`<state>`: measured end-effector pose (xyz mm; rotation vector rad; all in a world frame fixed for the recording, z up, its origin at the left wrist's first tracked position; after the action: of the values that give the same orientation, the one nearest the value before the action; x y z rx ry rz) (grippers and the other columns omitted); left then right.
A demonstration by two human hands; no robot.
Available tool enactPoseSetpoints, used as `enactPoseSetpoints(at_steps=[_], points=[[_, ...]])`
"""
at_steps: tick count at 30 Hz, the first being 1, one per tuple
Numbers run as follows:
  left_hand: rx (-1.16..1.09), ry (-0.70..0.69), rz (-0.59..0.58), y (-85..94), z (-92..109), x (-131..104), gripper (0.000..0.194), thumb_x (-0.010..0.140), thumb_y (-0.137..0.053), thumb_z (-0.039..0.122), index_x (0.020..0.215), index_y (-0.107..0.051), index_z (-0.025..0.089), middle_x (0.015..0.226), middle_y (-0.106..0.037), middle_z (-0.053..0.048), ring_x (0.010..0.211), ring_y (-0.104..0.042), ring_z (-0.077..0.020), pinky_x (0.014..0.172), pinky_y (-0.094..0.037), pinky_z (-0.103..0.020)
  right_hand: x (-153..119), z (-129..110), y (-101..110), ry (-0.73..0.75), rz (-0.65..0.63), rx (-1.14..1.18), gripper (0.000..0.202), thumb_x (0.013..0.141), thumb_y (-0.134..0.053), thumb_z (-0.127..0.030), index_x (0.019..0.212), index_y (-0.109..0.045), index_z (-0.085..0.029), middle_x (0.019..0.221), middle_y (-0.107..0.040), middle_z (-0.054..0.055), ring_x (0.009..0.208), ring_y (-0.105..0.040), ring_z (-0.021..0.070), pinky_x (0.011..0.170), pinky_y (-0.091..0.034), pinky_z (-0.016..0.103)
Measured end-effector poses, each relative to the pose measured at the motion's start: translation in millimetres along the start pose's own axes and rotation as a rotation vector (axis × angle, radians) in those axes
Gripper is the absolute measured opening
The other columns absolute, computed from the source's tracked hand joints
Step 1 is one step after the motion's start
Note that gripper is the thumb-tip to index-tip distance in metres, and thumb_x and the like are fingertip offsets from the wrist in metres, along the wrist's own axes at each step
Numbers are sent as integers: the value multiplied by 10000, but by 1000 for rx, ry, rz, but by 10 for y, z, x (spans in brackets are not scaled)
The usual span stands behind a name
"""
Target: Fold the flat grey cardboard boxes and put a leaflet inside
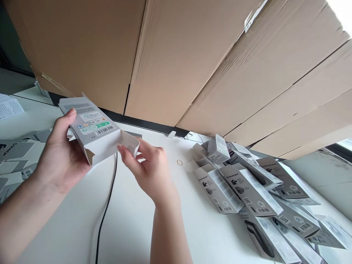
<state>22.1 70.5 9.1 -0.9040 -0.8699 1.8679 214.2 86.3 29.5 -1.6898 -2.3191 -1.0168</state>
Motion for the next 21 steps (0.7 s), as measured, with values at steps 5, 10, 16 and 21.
enactPoseSetpoints(at_steps=[5,10,16,21], points=[[-22,19,-3,-2,37,31,157,1104,-823,358,1148,-805,209,1026,-862,-12,934,-841,-213,1054,-737,-331,-49,27,31,18,-80,-128,406,1245,-558,-404,1504,-820,-235,851,-817,28,843,-816,202,616,-593,278],[-4,44,-33,8,66,38,175,1095,-830,359,1192,-815,214,1120,-871,-47,1034,-864,-257,1050,-748,-371,-68,5,101,42,-122,-137,402,1281,-515,-415,1359,-870,-244,957,-853,63,874,-814,209,646,-598,296],[-14,55,-18,2,103,44,150,1104,-816,356,1153,-825,214,1063,-877,-27,981,-872,-240,1044,-756,-361,-88,2,218,133,-35,-106,284,1168,-789,-504,1100,-913,-257,804,-836,27,727,-800,206,629,-646,314],[-21,5,6,-13,168,74,146,1151,-755,361,1102,-811,235,984,-862,35,870,-856,-185,1030,-753,-309,-106,-1,354,212,209,-59,149,1024,-968,-334,882,-947,-298,650,-787,-34,505,-646,148,440,-506,288]])
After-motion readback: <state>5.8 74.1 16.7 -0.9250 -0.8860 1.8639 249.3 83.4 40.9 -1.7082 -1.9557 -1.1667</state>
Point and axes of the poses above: each hand's wrist, its own x-axis towards the middle knuckle, its own y-axis out of the back of the hand, z = x × y, the point moved 4 cm from there along x, towards the middle knuckle
